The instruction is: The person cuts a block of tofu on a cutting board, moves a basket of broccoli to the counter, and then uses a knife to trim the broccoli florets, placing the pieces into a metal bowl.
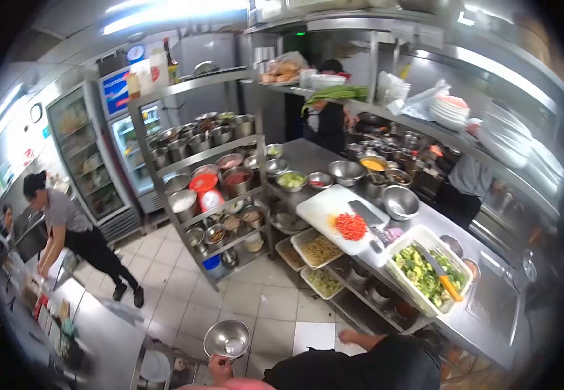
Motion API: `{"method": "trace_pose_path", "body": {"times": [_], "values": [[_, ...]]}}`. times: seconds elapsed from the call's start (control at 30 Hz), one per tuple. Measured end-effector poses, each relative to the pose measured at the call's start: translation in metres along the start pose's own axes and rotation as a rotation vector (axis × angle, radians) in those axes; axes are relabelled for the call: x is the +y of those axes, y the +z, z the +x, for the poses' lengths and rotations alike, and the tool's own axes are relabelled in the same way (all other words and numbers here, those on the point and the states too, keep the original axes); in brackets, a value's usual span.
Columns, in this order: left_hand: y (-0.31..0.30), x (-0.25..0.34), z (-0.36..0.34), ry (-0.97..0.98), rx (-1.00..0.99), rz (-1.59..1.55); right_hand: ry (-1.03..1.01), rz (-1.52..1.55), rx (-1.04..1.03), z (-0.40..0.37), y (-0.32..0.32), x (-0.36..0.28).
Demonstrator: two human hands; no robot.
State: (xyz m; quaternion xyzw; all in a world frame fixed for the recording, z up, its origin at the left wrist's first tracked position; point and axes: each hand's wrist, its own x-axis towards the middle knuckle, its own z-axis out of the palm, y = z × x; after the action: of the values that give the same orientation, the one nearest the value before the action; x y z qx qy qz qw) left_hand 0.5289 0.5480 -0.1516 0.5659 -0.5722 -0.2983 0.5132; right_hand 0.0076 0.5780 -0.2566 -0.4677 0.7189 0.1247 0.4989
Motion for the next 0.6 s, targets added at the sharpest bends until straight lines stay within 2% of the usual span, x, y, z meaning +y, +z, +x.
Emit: {"method": "trace_pose_path", "body": {"times": [0.03, 0.07, 0.1, 0.13, 0.17, 0.3, 0.33, 0.6], "values": [[0.002, -0.003, 0.01, 0.072, -0.112, 0.036, -0.464, -0.07, 0.138, 0.058, 0.071, 0.079], [0.008, 0.017, 0.02, 0.086, -0.144, 0.017, -0.907, -0.203, 0.344, 0.048, 0.111, 0.099], [0.011, 0.036, 0.028, 0.069, -0.14, 0.027, -0.43, -0.113, 0.083, 0.025, 0.139, 0.137], [0.011, 0.054, 0.034, 0.044, -0.14, 0.049, -0.231, -0.042, 0.014, -0.012, 0.143, 0.124], [0.012, 0.06, 0.039, 0.044, -0.18, 0.048, -0.129, 0.02, 0.0, -0.031, 0.149, 0.118], [0.037, 0.078, 0.066, 0.117, -0.409, -0.048, 0.016, 0.243, 0.078, -0.081, 0.167, 0.09], [0.045, 0.08, 0.07, 0.17, -0.445, -0.065, 0.034, 0.291, 0.095, -0.09, 0.166, 0.083], [0.128, 0.107, 0.062, 0.205, -0.672, -0.165, 0.126, 0.462, 0.142, -0.114, 0.184, 0.083]]}}
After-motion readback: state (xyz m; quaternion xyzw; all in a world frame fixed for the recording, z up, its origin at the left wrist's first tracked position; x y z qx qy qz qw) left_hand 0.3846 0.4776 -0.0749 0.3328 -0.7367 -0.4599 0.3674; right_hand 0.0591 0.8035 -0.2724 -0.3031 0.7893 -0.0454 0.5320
